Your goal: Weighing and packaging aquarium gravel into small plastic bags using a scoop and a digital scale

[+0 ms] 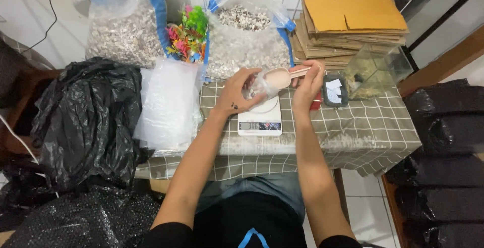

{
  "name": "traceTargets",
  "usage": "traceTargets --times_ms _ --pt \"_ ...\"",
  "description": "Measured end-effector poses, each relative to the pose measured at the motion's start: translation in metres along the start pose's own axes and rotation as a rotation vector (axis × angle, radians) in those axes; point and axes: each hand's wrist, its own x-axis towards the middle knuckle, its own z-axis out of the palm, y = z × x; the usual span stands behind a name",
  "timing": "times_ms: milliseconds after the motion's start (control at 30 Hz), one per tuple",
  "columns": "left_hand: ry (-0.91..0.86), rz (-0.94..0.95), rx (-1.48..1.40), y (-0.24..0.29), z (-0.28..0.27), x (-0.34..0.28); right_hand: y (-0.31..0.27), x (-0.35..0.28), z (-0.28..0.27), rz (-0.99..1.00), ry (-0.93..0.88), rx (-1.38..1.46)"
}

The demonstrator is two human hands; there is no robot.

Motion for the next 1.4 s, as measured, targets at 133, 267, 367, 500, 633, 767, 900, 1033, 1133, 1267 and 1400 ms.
traceTargets --times_ms 133,267,367,500,633,767,900,1033,1133,1267,1400 --pt "-0.03 0.036 0.076 0.002 0.003 0.001 -0.002 0.0 -0.001 -0.019 0.003 0.009" --pt "-0.011 0.011 0.091 -0.003 0.008 0.0 -0.009 -0.003 -0.001 -0.099 -0.024 -0.106" --pt "-0.035 -0.04 0.074 -0.006 0.009 0.0 -0.018 -0.004 0.013 -0.148 -0.071 -0.221" --pt "-0.095 -0.151 0.071 -0.004 0.007 0.001 -0.036 0.0 0.035 -0.218 -0.132 -0.464" --pt "-0.11 -0.179 0.072 -0.005 0.008 -0.001 -0.042 0.008 0.034 -0.099 -0.104 -0.524" --pt "-0.142 -0.131 0.15 -0.009 0.006 0.003 -0.006 0.008 0.02 0.319 -0.034 -0.169" --pt "-0.07 -0.097 0.141 -0.014 0.01 0.0 0.023 0.004 -0.001 0.443 0.013 0.173" --pt "0.005 -0.073 0.121 -0.008 0.01 0.003 0.008 0.001 0.0 0.369 0.058 0.049" --pt "0.054 -0.062 0.115 -0.01 0.012 -0.002 0.03 0.01 -0.002 0.329 0.094 0.014" --pt "0.127 -0.024 0.047 -0.011 0.016 0.002 0.055 0.025 -0.009 0.464 0.114 0.177" --pt "0.139 -0.009 0.14 -0.002 0.015 0.001 0.043 0.023 -0.013 0.36 0.197 0.121"
